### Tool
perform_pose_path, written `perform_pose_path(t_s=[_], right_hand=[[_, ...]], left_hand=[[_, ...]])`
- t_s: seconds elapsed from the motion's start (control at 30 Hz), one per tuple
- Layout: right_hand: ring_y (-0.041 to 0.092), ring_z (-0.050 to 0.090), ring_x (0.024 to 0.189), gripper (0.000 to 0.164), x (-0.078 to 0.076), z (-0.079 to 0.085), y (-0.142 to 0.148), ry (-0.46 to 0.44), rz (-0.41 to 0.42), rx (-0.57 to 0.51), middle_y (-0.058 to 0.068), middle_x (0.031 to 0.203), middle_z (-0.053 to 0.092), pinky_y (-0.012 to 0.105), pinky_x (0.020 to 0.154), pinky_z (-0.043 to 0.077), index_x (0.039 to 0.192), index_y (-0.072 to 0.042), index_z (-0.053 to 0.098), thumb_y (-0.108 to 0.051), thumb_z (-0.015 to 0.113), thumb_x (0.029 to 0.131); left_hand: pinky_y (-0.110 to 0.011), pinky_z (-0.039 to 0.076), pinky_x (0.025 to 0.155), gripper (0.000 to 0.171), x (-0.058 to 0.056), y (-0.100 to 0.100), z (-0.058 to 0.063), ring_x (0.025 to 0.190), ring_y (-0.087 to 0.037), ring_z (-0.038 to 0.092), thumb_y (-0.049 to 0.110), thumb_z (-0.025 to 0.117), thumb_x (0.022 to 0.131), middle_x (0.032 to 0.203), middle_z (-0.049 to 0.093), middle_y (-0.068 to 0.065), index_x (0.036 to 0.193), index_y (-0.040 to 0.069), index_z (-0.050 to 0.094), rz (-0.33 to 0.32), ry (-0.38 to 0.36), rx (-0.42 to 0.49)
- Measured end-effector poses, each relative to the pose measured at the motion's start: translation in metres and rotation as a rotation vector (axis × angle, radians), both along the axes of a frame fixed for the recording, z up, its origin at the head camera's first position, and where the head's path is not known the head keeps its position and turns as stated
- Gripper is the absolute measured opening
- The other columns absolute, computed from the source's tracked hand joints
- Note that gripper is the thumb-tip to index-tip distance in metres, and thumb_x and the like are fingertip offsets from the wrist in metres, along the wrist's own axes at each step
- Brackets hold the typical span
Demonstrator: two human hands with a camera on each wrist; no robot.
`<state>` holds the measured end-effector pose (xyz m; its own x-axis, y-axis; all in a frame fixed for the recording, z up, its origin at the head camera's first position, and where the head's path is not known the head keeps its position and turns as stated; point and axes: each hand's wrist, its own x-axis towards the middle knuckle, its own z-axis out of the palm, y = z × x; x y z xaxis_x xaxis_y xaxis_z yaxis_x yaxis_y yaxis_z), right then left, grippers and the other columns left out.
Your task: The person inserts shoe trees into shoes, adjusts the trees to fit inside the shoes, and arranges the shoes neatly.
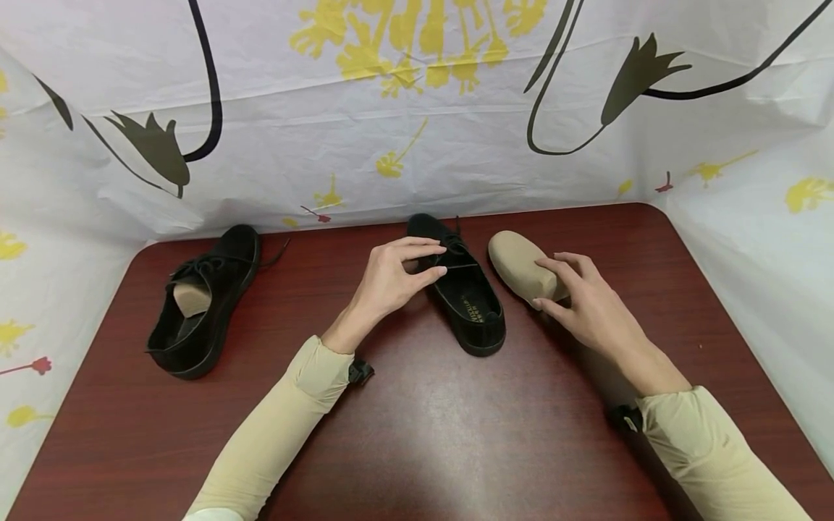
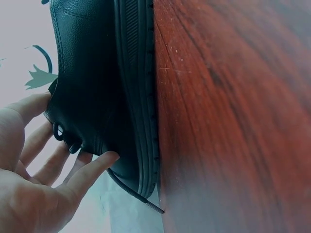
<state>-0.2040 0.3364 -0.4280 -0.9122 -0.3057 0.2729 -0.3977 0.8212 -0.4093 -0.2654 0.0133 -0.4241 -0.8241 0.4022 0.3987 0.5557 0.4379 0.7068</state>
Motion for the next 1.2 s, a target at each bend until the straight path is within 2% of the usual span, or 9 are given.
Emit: perform_pose_path(t_s=[0.2,0.43,0.53,0.7,0.8,0.9,1.07,1.2], right_hand=[[0.029,0.05,0.117,0.064,0.007,0.007,0.001,0.02,-0.033,0.016,0.014,0.138,0.049,0.036,0.084,0.037,0.138,-0.015,0.058,-0.018,0.084,0.08],[0.024,0.053,0.111,0.064,0.013,0.015,0.0,0.043,-0.045,0.019,0.01,0.136,0.052,0.024,0.081,0.035,0.138,-0.017,0.059,-0.02,0.085,0.079],[0.019,0.053,0.104,0.066,0.015,0.017,-0.001,0.05,-0.045,0.028,0.009,0.137,0.051,0.025,0.077,0.036,0.14,-0.019,0.057,-0.021,0.084,0.08],[0.009,0.053,0.088,0.067,0.017,0.022,-0.005,0.097,-0.03,0.036,0.007,0.136,0.052,0.018,0.071,0.039,0.139,-0.017,0.058,-0.018,0.086,0.077],[0.011,0.055,0.094,0.067,0.019,0.024,-0.006,0.114,-0.024,0.031,0.007,0.135,0.053,0.016,0.075,0.038,0.137,-0.016,0.06,-0.017,0.086,0.076],[0.015,0.054,0.102,0.066,0.021,0.026,-0.006,0.116,-0.027,0.025,0.009,0.136,0.053,0.018,0.077,0.037,0.137,-0.015,0.06,-0.017,0.086,0.076],[0.014,0.055,0.099,0.066,0.024,0.029,-0.006,0.119,-0.04,0.025,0.008,0.136,0.054,0.022,0.073,0.039,0.137,-0.016,0.06,-0.017,0.086,0.076],[0.016,0.054,0.104,0.066,0.026,0.032,-0.006,0.125,-0.042,0.019,0.008,0.136,0.054,0.024,0.076,0.037,0.136,-0.016,0.061,-0.017,0.087,0.075]], left_hand=[[-0.032,0.055,0.076,0.03,-0.001,0.0,-0.001,0.108,-0.01,0.062,0.028,0.077,0.089,0.123,0.067,0.0,0.116,0.015,0.076,0.002,-0.007,0.023],[-0.029,0.055,0.076,0.028,-0.002,0.0,-0.001,0.108,-0.01,0.063,0.028,0.077,0.089,0.121,0.068,-0.001,0.114,0.015,0.077,0.007,-0.001,0.031],[-0.029,0.055,0.076,0.027,-0.002,0.0,-0.001,0.108,-0.01,0.063,0.028,0.077,0.089,0.121,0.069,0.0,0.113,0.015,0.077,0.008,0.002,0.034],[-0.029,0.056,0.077,0.027,-0.001,0.001,-0.001,0.109,-0.009,0.062,0.028,0.077,0.089,0.119,0.069,0.0,0.113,0.015,0.078,0.015,-0.006,0.05],[-0.03,0.056,0.078,0.027,-0.001,0.001,-0.001,0.11,-0.009,0.062,0.028,0.077,0.089,0.119,0.069,0.0,0.112,0.015,0.078,0.019,-0.018,0.058],[-0.03,0.056,0.078,0.027,0.0,0.001,-0.001,0.109,-0.009,0.062,0.028,0.077,0.089,0.119,0.069,0.001,0.112,0.015,0.078,0.022,-0.025,0.062],[-0.03,0.056,0.079,0.027,-0.001,0.001,-0.002,0.112,-0.008,0.062,0.028,0.078,0.089,0.121,0.069,0.001,0.113,0.015,0.078,0.029,-0.037,0.066],[-0.03,0.057,0.079,0.028,-0.001,0.001,-0.002,0.113,-0.007,0.061,0.027,0.079,0.088,0.121,0.069,0.002,0.113,0.016,0.078,0.033,-0.043,0.07]])
